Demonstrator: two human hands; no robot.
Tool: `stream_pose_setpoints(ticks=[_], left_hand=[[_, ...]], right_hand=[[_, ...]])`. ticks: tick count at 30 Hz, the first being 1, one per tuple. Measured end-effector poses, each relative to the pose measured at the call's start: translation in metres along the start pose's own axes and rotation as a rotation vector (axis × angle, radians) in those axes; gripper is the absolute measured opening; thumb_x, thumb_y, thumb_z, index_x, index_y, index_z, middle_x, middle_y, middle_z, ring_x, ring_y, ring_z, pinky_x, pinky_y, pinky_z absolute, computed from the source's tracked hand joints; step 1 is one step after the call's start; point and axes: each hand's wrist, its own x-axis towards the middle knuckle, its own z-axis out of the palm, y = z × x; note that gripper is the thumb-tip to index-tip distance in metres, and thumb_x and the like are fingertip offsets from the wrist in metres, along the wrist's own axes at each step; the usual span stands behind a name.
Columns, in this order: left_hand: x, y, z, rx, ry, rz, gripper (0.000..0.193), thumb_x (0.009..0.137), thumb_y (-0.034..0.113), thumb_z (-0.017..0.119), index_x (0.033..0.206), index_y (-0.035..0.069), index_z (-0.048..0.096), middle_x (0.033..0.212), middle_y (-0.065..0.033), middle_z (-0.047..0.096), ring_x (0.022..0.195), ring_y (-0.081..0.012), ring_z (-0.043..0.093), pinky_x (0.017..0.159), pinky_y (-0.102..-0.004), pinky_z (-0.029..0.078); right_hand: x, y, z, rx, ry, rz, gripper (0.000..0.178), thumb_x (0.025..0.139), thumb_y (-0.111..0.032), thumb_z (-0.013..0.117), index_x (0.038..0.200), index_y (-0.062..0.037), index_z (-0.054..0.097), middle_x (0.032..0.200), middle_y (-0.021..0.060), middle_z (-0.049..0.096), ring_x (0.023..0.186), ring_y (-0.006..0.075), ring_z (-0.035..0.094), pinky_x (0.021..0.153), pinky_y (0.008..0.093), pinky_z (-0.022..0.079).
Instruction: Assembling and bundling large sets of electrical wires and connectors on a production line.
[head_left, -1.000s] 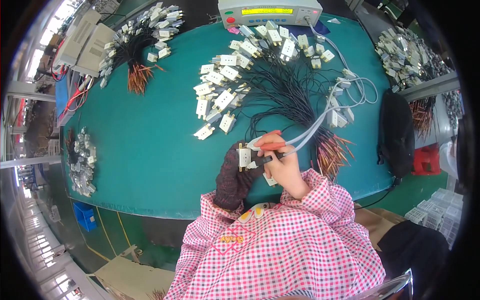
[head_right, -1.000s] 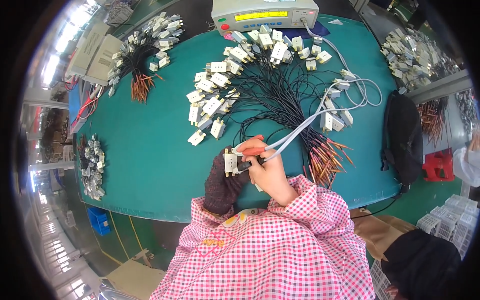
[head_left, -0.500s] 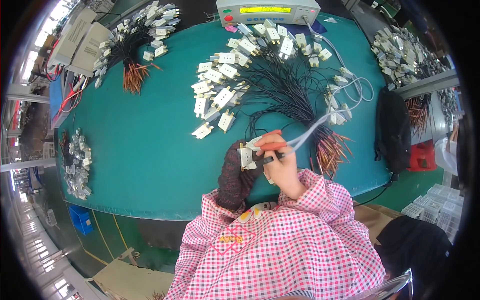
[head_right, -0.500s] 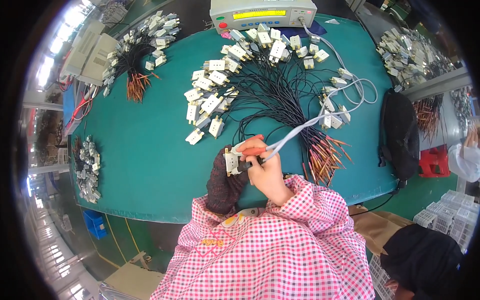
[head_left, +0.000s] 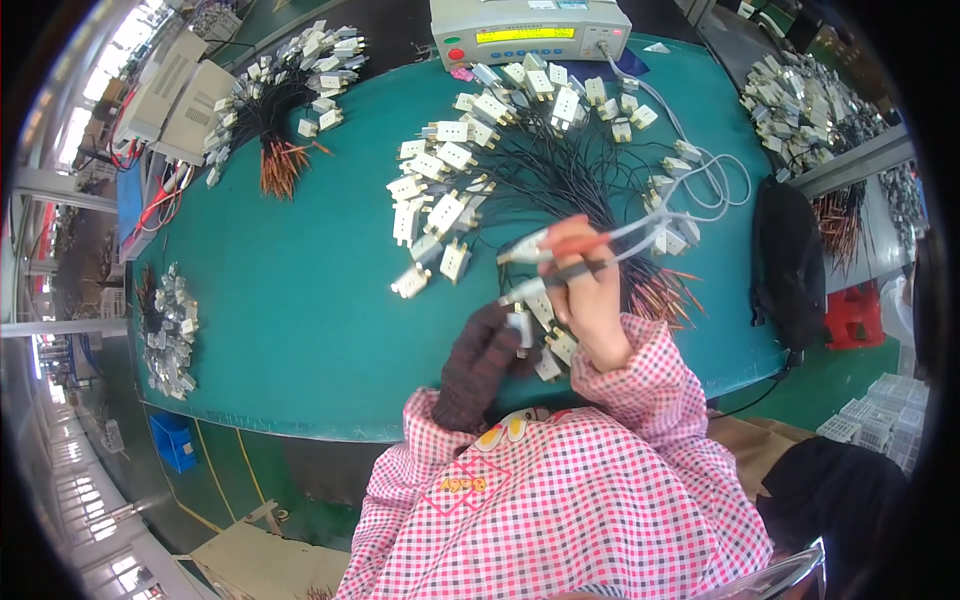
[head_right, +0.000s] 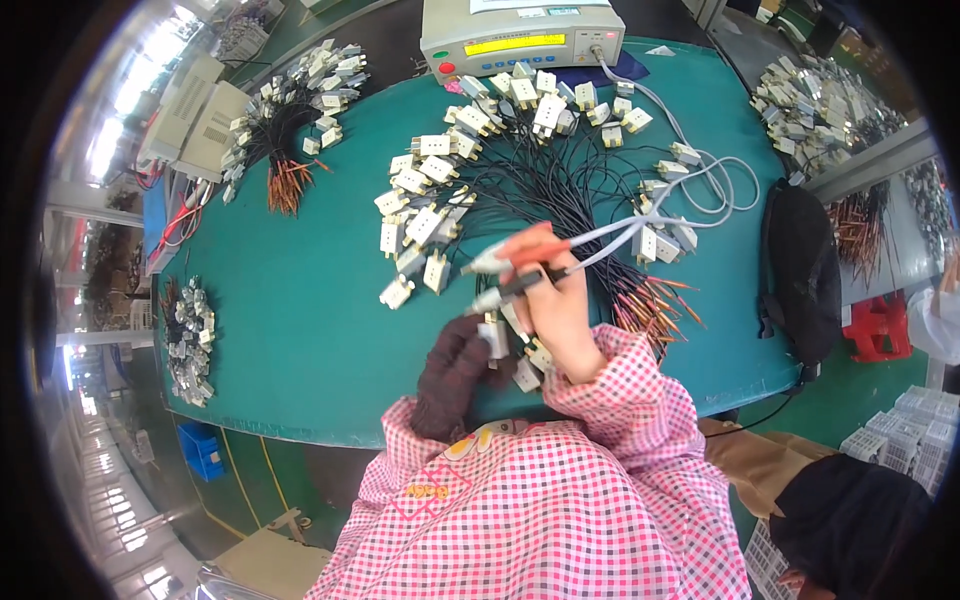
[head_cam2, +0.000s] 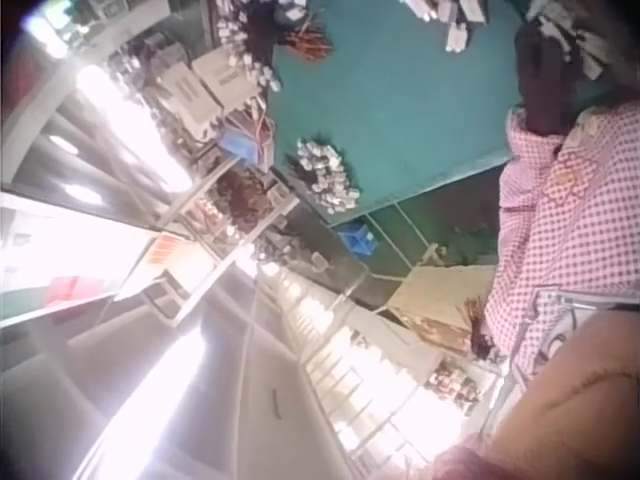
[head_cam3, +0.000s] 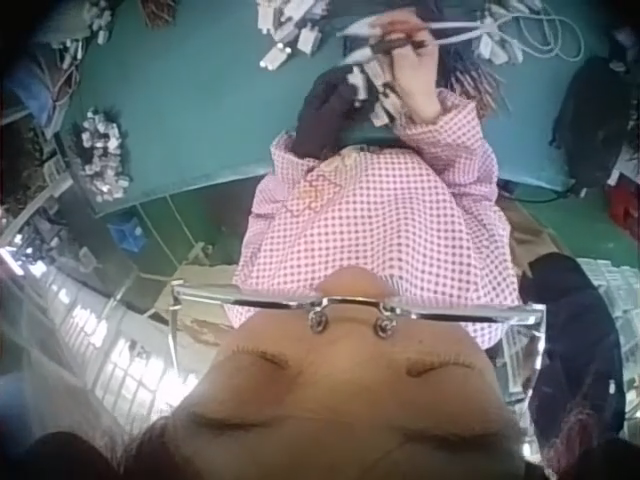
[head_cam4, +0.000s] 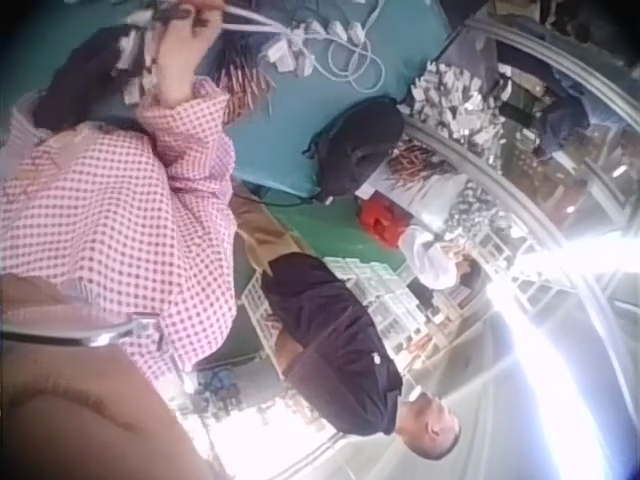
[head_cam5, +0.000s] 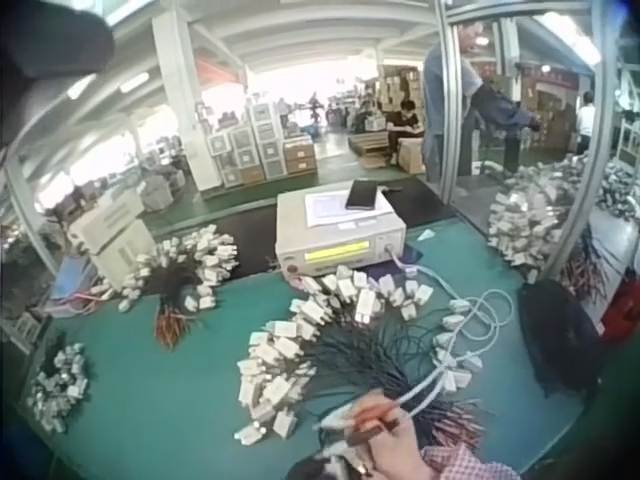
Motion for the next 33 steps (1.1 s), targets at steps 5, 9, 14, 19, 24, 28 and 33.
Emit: stream_pose_setpoints(ticks=[5,9,14,19,24,28,33], left_hand=[[-0.003,0.063,-0.015,0.529,-0.286,-0.115,0.027,0.088,0.012,0.055,0.113,0.002,0.056,0.089,-0.0056,0.062,0.077,-0.0111,0.059,0.066,-0.0264,0.049],[0.017,0.041,-0.020,0.789,0.280,0.396,0.029,0.084,0.019,0.058,0.111,0.007,0.057,0.094,-0.0104,0.061,0.076,-0.0172,0.058,0.066,-0.0307,0.048],[0.077,0.037,-0.036,1.522,0.542,0.701,0.039,0.073,0.028,0.068,0.109,0.016,0.058,0.116,-0.0131,0.049,0.101,-0.0328,0.049,0.084,-0.0443,0.042],[0.076,0.052,-0.022,1.478,0.326,0.645,0.040,0.073,0.026,0.070,0.109,0.013,0.056,0.105,-0.0145,0.055,0.088,-0.0312,0.056,0.075,-0.0409,0.047],[0.032,0.032,-0.009,0.408,0.008,0.072,0.044,0.088,0.031,0.057,0.118,0.001,0.047,0.101,-0.0147,0.060,0.083,-0.0238,0.062,0.068,-0.0346,0.051],[0.024,0.004,0.009,-0.440,-0.141,-0.004,0.053,0.092,0.043,0.044,0.126,0.001,0.042,0.100,-0.0142,0.059,0.083,-0.0227,0.061,0.071,-0.0331,0.051],[0.026,-0.016,0.009,-0.504,-0.104,0.092,0.053,0.092,0.040,0.045,0.129,0.003,0.038,0.106,-0.0118,0.057,0.092,-0.0218,0.059,0.078,-0.0339,0.050]], right_hand=[[0.028,0.040,0.000,-0.841,-0.482,-0.181,0.008,0.079,-0.001,0.051,0.081,-0.0015,0.058,0.068,0.0135,0.061,0.051,0.0253,0.058,0.051,0.0339,0.047],[0.022,0.024,0.007,-0.860,-0.519,-0.008,0.006,0.077,-0.006,0.054,0.077,-0.0013,0.057,0.063,0.0158,0.059,0.059,0.0325,0.060,0.059,0.0404,0.048],[0.012,0.001,-0.004,-0.944,-0.745,0.169,0.011,0.078,-0.010,0.055,0.079,0.0010,0.057,0.065,0.0177,0.061,0.058,0.0289,0.063,0.059,0.0379,0.049],[0.010,-0.003,-0.023,-1.004,-0.742,0.047,0.009,0.078,-0.007,0.055,0.079,0.0025,0.057,0.067,0.0154,0.061,0.055,0.0279,0.061,0.058,0.0371,0.048],[-0.019,-0.012,-0.016,-0.359,-0.196,-0.060,0.017,0.083,0.008,0.042,0.088,0.0035,0.058,0.088,0.0080,0.058,0.049,0.0100,0.052,0.040,0.0193,0.041],[-0.037,-0.013,-0.016,-0.232,-0.126,-0.008,0.020,0.088,0.003,0.039,0.102,0.0016,0.054,0.084,0.0115,0.055,0.041,0.0095,0.049,0.035,0.0188,0.037],[-0.048,-0.029,-0.014,-0.221,-0.100,0.031,0.023,0.086,0.004,0.037,0.102,0.0027,0.053,0.083,0.0125,0.055,0.040,0.0092,0.049,0.037,0.0185,0.037]])
